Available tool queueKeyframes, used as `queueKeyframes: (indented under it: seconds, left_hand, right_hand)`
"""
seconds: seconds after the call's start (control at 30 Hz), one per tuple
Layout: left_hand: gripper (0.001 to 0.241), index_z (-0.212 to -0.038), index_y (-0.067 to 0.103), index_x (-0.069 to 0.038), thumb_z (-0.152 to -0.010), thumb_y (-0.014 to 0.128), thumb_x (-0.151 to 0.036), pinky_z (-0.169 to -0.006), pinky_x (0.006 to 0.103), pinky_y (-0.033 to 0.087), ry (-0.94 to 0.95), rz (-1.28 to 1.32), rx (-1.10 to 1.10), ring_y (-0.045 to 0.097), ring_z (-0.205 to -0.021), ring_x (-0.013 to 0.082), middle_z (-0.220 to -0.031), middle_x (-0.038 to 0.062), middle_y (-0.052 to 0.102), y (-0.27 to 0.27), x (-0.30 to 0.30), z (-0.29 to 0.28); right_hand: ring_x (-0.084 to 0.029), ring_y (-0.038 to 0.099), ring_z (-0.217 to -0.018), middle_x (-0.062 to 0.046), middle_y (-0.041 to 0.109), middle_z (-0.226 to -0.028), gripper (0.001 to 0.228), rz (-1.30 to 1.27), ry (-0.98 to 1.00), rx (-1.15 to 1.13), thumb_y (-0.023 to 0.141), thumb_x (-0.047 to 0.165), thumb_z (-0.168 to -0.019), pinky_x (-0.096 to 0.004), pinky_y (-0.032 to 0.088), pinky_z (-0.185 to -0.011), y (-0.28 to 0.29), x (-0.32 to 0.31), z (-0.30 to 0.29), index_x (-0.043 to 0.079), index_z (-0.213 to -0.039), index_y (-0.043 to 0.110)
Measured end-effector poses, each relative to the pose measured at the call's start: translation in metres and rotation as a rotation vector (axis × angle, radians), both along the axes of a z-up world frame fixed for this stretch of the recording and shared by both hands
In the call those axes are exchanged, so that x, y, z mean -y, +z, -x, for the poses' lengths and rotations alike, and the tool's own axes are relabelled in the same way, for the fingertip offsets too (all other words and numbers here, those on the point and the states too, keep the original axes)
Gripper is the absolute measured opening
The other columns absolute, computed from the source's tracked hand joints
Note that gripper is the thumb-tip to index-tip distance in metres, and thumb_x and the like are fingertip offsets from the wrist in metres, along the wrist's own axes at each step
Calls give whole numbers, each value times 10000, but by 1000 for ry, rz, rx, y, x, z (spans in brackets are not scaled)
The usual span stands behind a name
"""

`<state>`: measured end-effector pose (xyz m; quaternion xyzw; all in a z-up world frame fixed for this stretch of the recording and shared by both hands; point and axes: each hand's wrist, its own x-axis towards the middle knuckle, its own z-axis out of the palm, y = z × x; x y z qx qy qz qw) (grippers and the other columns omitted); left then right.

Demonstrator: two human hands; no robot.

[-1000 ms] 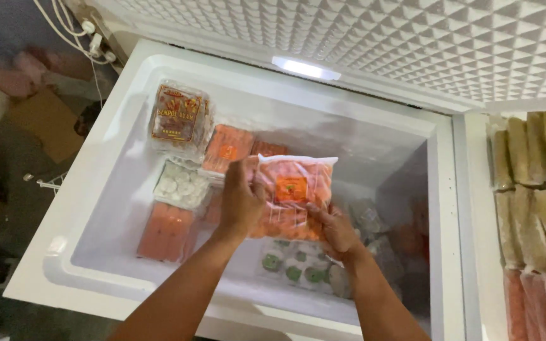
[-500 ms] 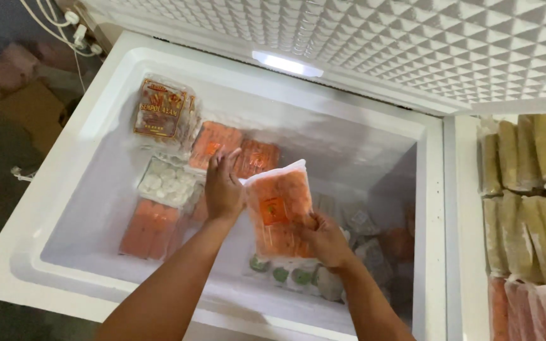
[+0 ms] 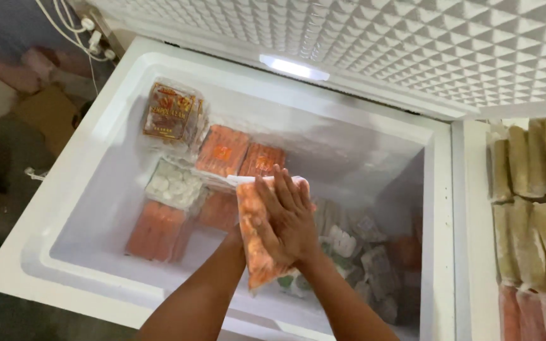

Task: Organizing and stacking various bags of frozen food items inside a chest freezer.

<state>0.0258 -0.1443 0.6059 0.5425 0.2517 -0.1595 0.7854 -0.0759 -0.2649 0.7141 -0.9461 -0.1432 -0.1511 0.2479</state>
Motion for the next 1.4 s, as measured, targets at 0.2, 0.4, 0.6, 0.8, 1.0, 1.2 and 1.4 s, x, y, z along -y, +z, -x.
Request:
queueKeyframes:
  seconds: [0.2, 0.4, 0.6, 0.8, 1.0, 1.2, 1.4]
  left_hand:
    - [270, -1244, 619, -148, -1063, 497, -306, -918, 396, 453, 50, -12, 13, 555, -1101, 240, -1260, 104, 585, -11, -19, 13]
    - [275, -1212, 645, -119, -1062, 503, -300, -849, 378, 469, 52, -11, 19, 579, -1010, 220, -1165, 92, 615, -17, -11, 18]
    - [286, -1179, 671, -91, -1060, 508, -294, -780, 359, 484, 92, -38, 36, 602, -919, 201, -1070, 80, 645, -37, -18, 7]
    - [303, -1146, 697, -64, -1059, 514, -288, -711, 341, 500, 99, -44, 64, 626, -828, 181, -975, 67, 675, -41, -10, -6]
    - [325, -1113, 724, -36, -1058, 519, -282, -641, 322, 515, 124, -55, 111, 649, -737, 161, -880, 54, 705, 4, -10, -21]
    - [437, -1449, 568, -141, -1026, 532, -249, -837, 448, 547, -219, -957, 1015, 695, -961, 287, -1191, 58, 743, 79, 44, 38]
    - [524, -1539, 448, -132, -1029, 538, -210, -1006, 478, 509, -657, -853, 1024, 672, -1167, 361, -1304, 160, 676, 77, 46, 64]
  right_hand:
    - [-453, 156, -1517, -269, 204, -1654, 706, -15, -334, -240, 436, 465, -1042, -638, 65, -1157, -44, 52, -27, 67, -1615, 334]
    - [-396, 502, -1539, -163, 569, -1521, 514, -286, -1, -314, 364, 525, -1167, -545, 90, -1467, -45, 24, -10, 195, -1538, 496]
    - [-287, 583, -1319, -165, 522, -1450, 993, -732, -609, -783, 741, 487, -886, -440, 489, -1103, -32, 25, -13, 69, -1561, 145]
    - [-234, 665, -1177, -83, 638, -1328, 556, -1651, -47, -1224, 670, 343, -960, -470, 566, -1047, -44, 64, 2, 69, -1420, 518]
    - [-232, 703, -1080, -67, 694, -1272, 460, -1702, -289, -955, 561, 335, -975, -454, 614, -881, -33, 75, 7, 130, -1387, 569]
    - [-206, 643, -1157, -49, 639, -1342, 448, -1724, -261, -897, 490, 362, -1017, -410, 553, -960, -25, 32, 5, 150, -1410, 536]
    - [-216, 648, -1168, -77, 667, -1279, 520, -1809, -346, -820, 420, 478, -1013, -366, 529, -1007, -107, 51, 12, 99, -1329, 586]
